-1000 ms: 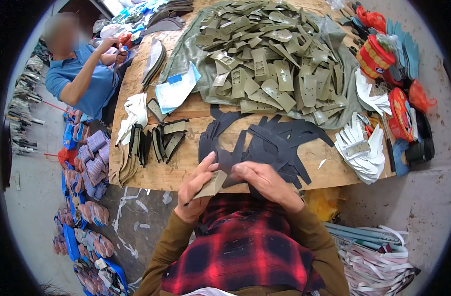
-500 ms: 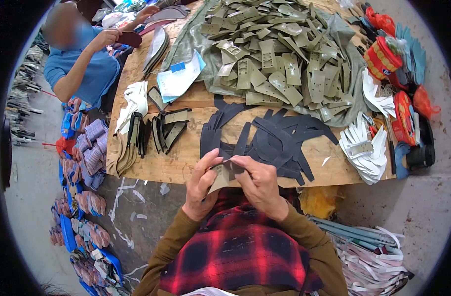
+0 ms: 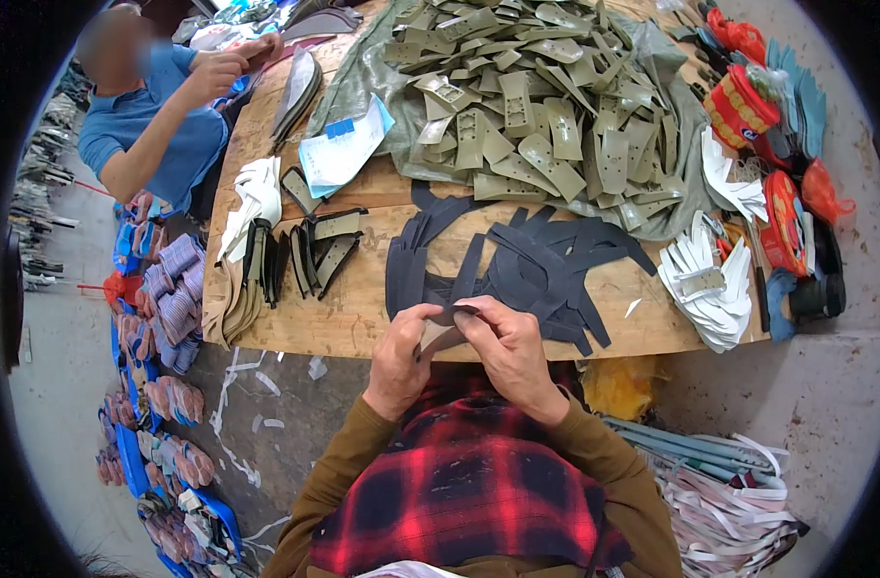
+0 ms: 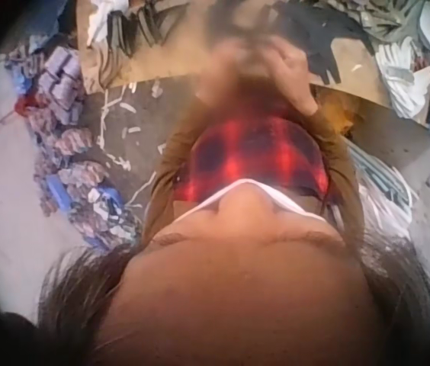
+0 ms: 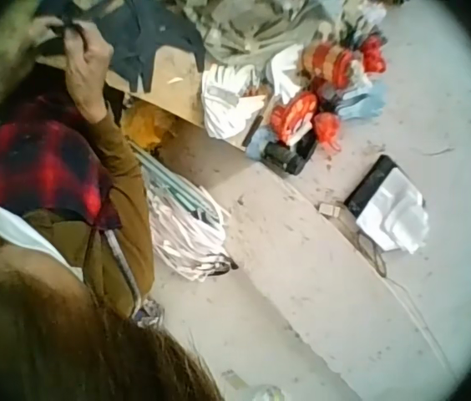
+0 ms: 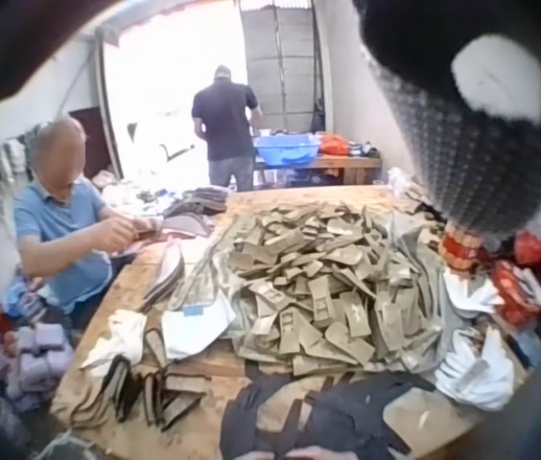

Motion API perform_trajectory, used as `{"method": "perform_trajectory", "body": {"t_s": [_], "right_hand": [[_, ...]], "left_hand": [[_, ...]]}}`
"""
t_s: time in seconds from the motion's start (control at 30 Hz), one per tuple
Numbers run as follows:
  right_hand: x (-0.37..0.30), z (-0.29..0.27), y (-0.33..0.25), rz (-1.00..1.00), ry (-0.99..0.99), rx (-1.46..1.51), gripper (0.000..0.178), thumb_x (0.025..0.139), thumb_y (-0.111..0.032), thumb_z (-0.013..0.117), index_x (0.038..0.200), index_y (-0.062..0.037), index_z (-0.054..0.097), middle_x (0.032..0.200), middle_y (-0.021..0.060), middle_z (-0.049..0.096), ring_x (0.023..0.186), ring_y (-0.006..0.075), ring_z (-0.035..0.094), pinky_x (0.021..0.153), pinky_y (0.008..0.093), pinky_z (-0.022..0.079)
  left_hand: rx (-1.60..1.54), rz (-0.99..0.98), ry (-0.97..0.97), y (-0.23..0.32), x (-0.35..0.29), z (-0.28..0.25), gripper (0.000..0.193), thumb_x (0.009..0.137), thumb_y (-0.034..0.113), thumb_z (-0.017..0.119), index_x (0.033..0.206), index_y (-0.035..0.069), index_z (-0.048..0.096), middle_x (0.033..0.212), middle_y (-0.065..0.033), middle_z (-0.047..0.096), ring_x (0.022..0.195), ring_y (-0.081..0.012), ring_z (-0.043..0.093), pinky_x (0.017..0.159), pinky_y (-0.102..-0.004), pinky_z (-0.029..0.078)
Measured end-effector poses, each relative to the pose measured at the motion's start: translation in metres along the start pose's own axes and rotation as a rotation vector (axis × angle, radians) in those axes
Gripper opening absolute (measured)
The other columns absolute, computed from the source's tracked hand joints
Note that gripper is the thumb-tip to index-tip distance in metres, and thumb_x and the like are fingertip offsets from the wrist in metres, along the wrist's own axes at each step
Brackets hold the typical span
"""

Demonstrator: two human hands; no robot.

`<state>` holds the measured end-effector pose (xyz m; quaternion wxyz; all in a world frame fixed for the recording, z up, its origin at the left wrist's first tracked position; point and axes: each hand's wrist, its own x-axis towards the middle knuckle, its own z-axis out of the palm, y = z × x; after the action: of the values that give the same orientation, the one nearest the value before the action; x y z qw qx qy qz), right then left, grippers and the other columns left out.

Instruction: The person assembles shoe components by hand, fitting a black rubber strip into a beige sole piece. The person repeatedly picks up a sole, inserts the strip, and places the finished unit on the table. Another person works in the background.

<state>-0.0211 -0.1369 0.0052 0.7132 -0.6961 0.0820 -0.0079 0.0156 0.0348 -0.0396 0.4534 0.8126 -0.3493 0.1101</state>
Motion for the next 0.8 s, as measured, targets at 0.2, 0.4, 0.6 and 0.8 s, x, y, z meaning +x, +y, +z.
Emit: {"method": "perform_trajectory", "body": {"t_s": [0.2,0.4,0.6,0.8], "right_hand": [[-0.007,-0.003,0.003,-0.023,0.039,-0.022,0.016,0.094,-0.007,0.057,0.101,0.0041,0.066,0.076,-0.0035,0.056,0.070,0.0029,0.046,0.059,0.0213,0.038],[-0.009,-0.005,0.013,-0.026,0.114,0.074,0.017,0.096,-0.009,0.058,0.101,0.0040,0.067,0.075,-0.0036,0.059,0.066,0.0024,0.046,0.056,0.0209,0.038],[0.002,-0.014,0.007,-0.071,0.075,0.051,0.018,0.098,-0.011,0.056,0.100,0.0034,0.066,0.078,-0.0004,0.063,0.069,0.0041,0.051,0.062,0.0218,0.044],[-0.003,-0.010,0.020,-0.051,0.196,-0.062,0.019,0.099,-0.012,0.055,0.101,0.0033,0.066,0.081,0.0014,0.066,0.075,0.0054,0.057,0.067,0.0218,0.046]], "left_hand": [[0.121,0.021,-0.058,0.001,0.000,0.001,0.034,0.071,-0.007,0.061,0.102,0.000,0.048,0.103,-0.0173,0.059,0.093,-0.0352,0.062,0.079,-0.0421,0.053],[0.169,-0.035,-0.080,0.007,0.002,0.005,0.030,0.074,-0.005,0.061,0.101,0.000,0.049,0.102,-0.0169,0.058,0.092,-0.0347,0.061,0.078,-0.0413,0.052],[0.203,-0.062,-0.103,0.014,0.002,0.006,0.027,0.076,-0.004,0.060,0.101,0.000,0.051,0.098,-0.0156,0.057,0.089,-0.0332,0.061,0.075,-0.0400,0.052],[0.255,-0.113,-0.107,0.019,0.002,0.015,0.025,0.077,-0.003,0.060,0.100,0.001,0.052,0.096,-0.0148,0.056,0.087,-0.0316,0.061,0.072,-0.0391,0.052]]}}
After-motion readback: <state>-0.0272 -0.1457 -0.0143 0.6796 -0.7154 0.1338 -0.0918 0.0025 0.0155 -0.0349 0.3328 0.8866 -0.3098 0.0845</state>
